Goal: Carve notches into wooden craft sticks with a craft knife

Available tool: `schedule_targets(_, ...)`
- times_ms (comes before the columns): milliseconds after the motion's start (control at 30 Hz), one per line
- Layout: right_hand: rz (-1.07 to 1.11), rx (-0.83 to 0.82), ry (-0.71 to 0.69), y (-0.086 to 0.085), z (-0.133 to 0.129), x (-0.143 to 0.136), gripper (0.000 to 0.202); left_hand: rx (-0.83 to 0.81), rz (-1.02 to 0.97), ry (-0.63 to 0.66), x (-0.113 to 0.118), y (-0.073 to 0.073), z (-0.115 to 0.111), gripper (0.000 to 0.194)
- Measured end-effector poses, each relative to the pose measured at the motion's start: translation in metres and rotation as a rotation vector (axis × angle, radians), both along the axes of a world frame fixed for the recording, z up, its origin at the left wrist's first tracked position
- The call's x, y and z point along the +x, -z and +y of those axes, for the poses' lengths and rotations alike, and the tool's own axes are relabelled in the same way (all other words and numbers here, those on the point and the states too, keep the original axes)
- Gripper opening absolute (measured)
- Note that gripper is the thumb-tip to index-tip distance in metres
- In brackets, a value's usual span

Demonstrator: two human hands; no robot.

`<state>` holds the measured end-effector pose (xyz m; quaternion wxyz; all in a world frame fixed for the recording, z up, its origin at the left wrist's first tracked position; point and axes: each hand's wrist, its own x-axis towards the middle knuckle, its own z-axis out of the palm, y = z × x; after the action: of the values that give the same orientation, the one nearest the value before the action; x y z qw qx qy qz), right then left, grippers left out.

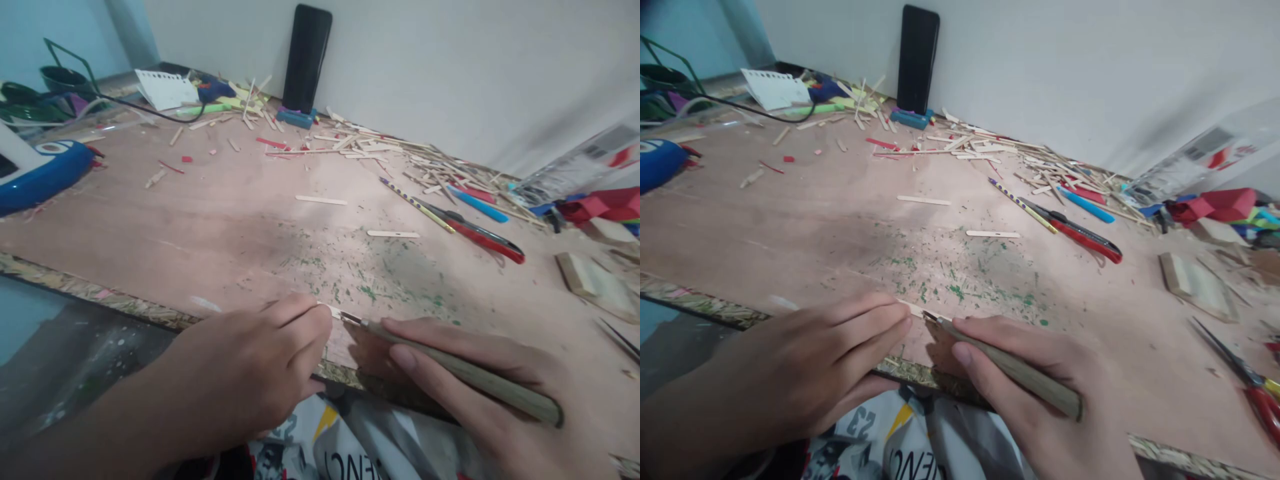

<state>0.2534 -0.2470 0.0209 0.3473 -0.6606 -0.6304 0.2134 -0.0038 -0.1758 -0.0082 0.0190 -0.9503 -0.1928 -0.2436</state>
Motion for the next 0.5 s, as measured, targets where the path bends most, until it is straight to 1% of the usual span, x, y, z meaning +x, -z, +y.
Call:
schedule_targets(167,-0.018,0.031,-0.02,-0.0013,-0.0014,-0.0037,0.012,0.01,0.001,-0.004,0.0001,-0.0005,0.001,0.028)
schedule_targets(300,0.01,0.085,0.04,0.0015,-0.0027,-0.0066,0.016,-0.027,0.051,0.007,0.0004,0.0,-0.0002,0.026)
schedule_targets(367,-0.01,0.078,0.057,0.0028,-0.0028,-0.0053,0.019,-0.055,0.077,0.015,0.0005,0.0012,-0.0008,0.028)
schedule_targets(500,-0.095,0.033,0.005,-0.0022,-0.0031,-0.0073,0.02,-0.077,0.12,0.012,0.0011,0.0036,-0.0011,0.033)
